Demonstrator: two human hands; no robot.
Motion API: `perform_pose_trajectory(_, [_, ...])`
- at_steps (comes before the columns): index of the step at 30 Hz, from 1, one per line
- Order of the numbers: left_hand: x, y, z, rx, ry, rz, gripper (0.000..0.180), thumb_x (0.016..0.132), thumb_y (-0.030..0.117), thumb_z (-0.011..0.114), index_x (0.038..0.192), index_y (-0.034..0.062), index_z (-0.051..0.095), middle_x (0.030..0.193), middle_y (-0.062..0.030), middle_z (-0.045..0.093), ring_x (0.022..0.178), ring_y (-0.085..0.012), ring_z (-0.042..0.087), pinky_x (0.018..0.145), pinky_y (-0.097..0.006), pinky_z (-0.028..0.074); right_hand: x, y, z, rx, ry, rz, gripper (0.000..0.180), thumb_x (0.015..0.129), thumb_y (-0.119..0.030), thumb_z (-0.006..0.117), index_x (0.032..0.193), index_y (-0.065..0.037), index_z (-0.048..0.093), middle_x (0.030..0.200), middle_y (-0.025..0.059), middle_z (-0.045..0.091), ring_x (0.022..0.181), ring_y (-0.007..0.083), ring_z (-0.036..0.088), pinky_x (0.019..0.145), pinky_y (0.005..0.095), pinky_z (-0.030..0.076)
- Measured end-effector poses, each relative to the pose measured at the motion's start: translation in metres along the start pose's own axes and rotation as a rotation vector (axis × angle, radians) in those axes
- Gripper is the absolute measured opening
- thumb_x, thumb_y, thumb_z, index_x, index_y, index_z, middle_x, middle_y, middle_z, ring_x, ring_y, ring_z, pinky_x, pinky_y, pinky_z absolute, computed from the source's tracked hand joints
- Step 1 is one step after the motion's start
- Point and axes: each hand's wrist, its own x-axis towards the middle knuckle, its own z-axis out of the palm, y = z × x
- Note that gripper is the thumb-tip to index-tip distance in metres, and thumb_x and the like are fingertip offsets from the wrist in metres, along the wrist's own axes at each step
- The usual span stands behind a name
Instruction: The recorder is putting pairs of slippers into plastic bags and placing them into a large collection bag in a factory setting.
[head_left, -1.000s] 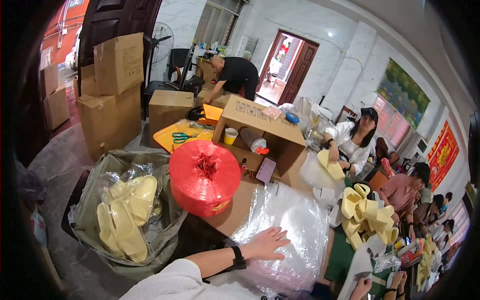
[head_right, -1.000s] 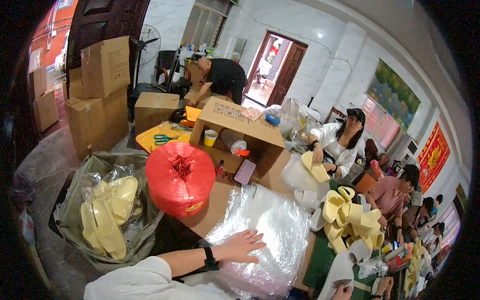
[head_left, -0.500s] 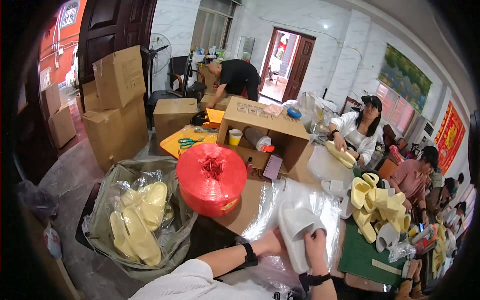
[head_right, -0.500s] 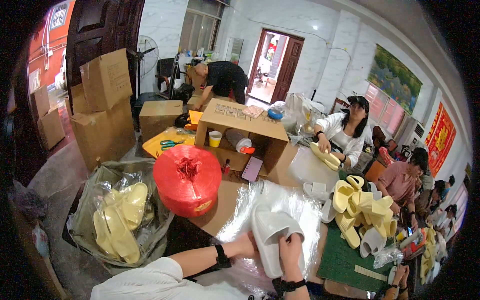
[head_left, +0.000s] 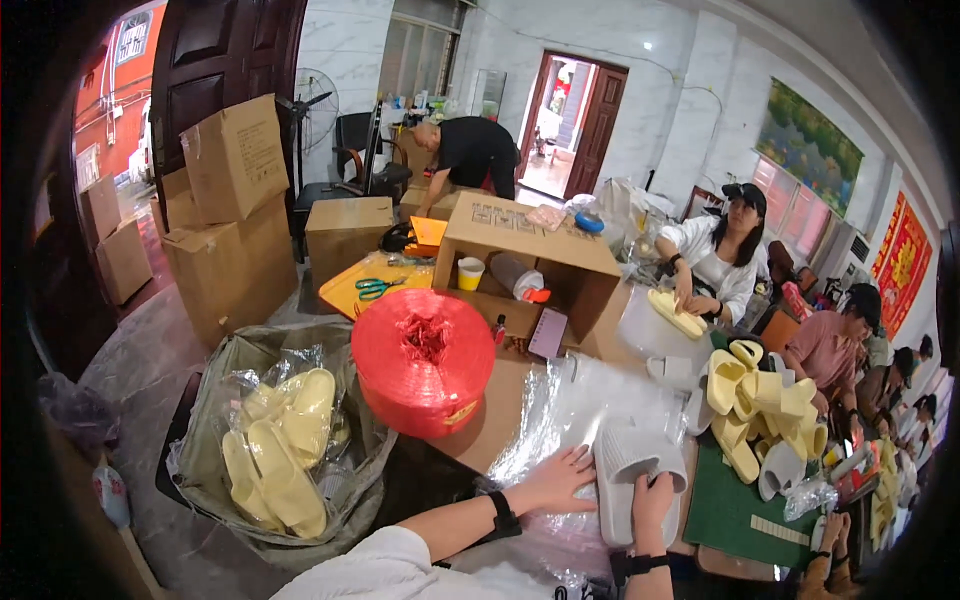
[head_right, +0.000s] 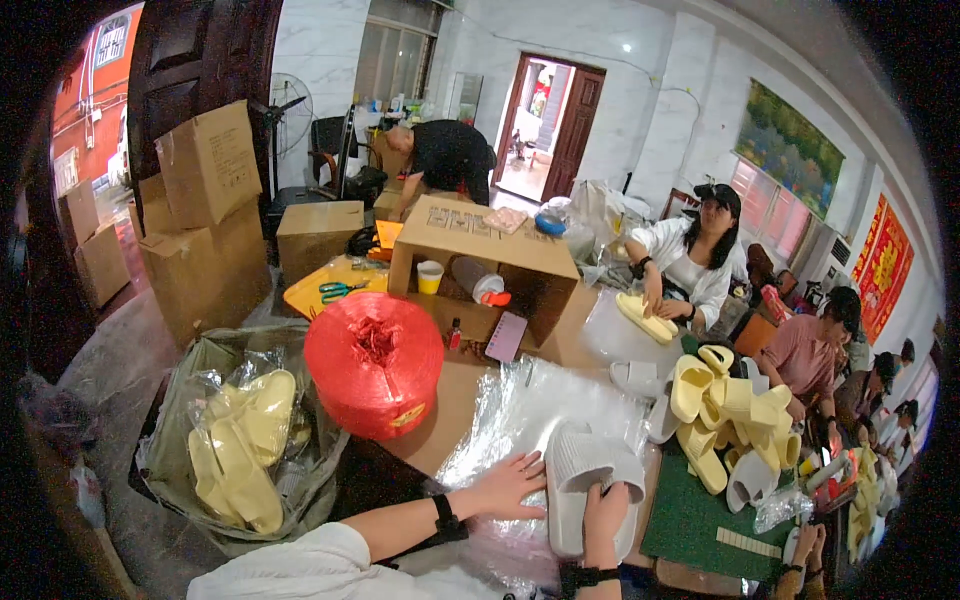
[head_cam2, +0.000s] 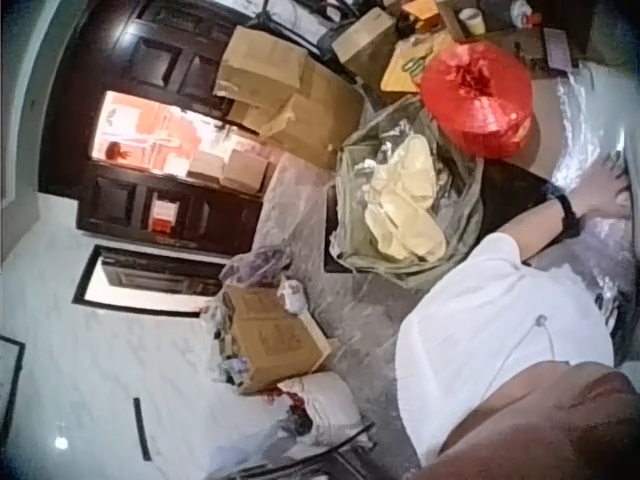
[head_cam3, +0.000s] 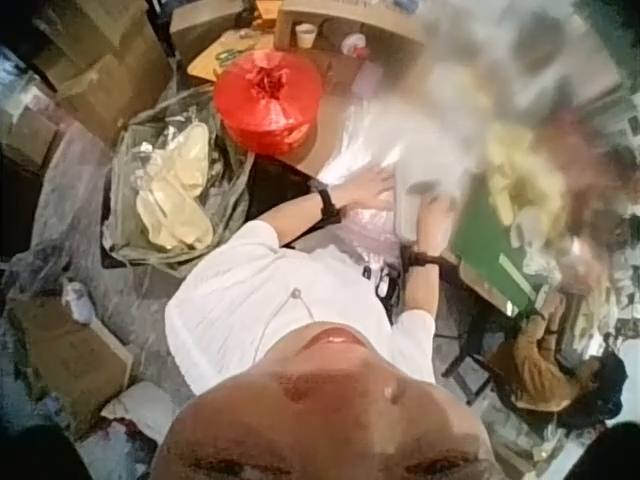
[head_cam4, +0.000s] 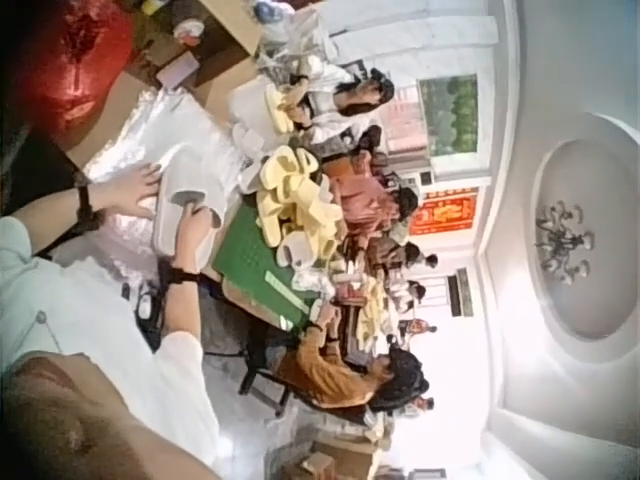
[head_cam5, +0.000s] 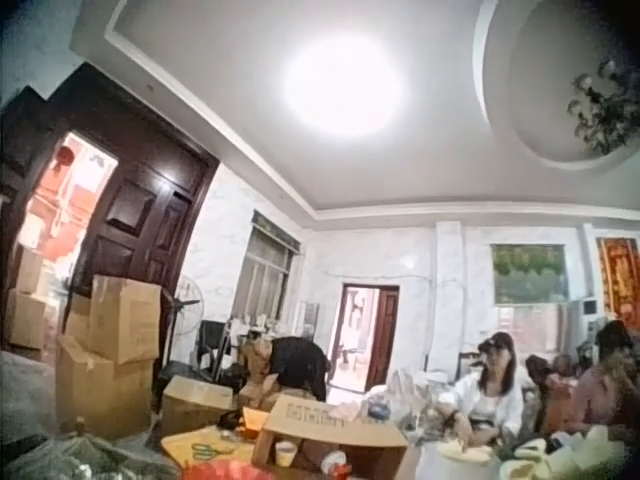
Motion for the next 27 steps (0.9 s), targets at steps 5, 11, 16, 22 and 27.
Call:
perform_pose_trajectory(5, [-0.005, -0.003, -0.002, 0.009, 0.049, -0.003, 0.075, 0.088, 0.061, 0.05, 0.138, 0.005, 0.048, 0.149, -0.0217, 0.039, 0.141, -0.0413, 0.029, 0.118, -0.047, 0.019, 0.003, -0.016, -0.003, -0.042, -0.034, 0.033, 0.029, 0.086, -0.019, 0.062, 0.093, 0.008, 0.055, 0.093, 0.0292, 0.058, 0.09, 0.0479, 0.056, 0.08, 0.0522, 0.044])
perform_pose_trajectory(11, [-0.002, -0.001, -0.002, 0.061, -0.029, 0.009, 0.078, 0.089, 0.062, 0.048, 0.143, 0.0058, 0.043, 0.15, -0.0235, 0.036, 0.141, -0.0419, 0.03, 0.118, -0.048, 0.02, 0.003, -0.011, -0.001, 0.003, 0.014, 0.026, 0.027, 0.085, -0.018, 0.063, 0.095, 0.006, 0.055, 0.097, 0.0281, 0.058, 0.094, 0.0473, 0.055, 0.081, 0.0532, 0.043])
perform_pose_trajectory(16, [-0.008, -0.004, 0.001, 0.078, -0.047, -0.007, 0.077, 0.091, 0.063, 0.045, 0.144, 0.0072, 0.042, 0.152, -0.0228, 0.033, 0.143, -0.0418, 0.027, 0.118, -0.048, 0.018, 0.003, -0.025, -0.014, 0.054, -0.11, 0.129, 0.026, 0.085, -0.017, 0.063, 0.093, 0.006, 0.055, 0.096, 0.0287, 0.059, 0.095, 0.0476, 0.056, 0.082, 0.0513, 0.044])
perform_pose_trajectory(22, [-0.001, 0.004, -0.004, 0.057, -0.11, 0.016, 0.078, 0.091, 0.064, 0.044, 0.147, 0.0102, 0.038, 0.155, -0.0217, 0.029, 0.143, -0.0416, 0.026, 0.118, -0.048, 0.018, 0.01, 0.046, -0.031, 0.155, 0.04, 0.17, 0.027, 0.086, -0.017, 0.063, 0.092, 0.008, 0.054, 0.086, 0.0264, 0.057, 0.08, 0.0431, 0.054, 0.074, 0.0479, 0.042])
perform_pose_trajectory(27, [0.012, 0.002, -0.017, 0.039, -0.223, -0.01, 0.078, 0.087, 0.058, 0.056, 0.146, 0.0088, 0.04, 0.154, -0.0238, 0.029, 0.143, -0.0417, 0.026, 0.118, -0.048, 0.02, -0.005, 0.024, -0.083, 0.359, 0.024, 0.301, 0.031, 0.095, -0.02, 0.061, 0.091, 0.01, 0.051, 0.083, 0.0156, 0.052, 0.076, 0.025, 0.047, 0.069, 0.038, 0.04])
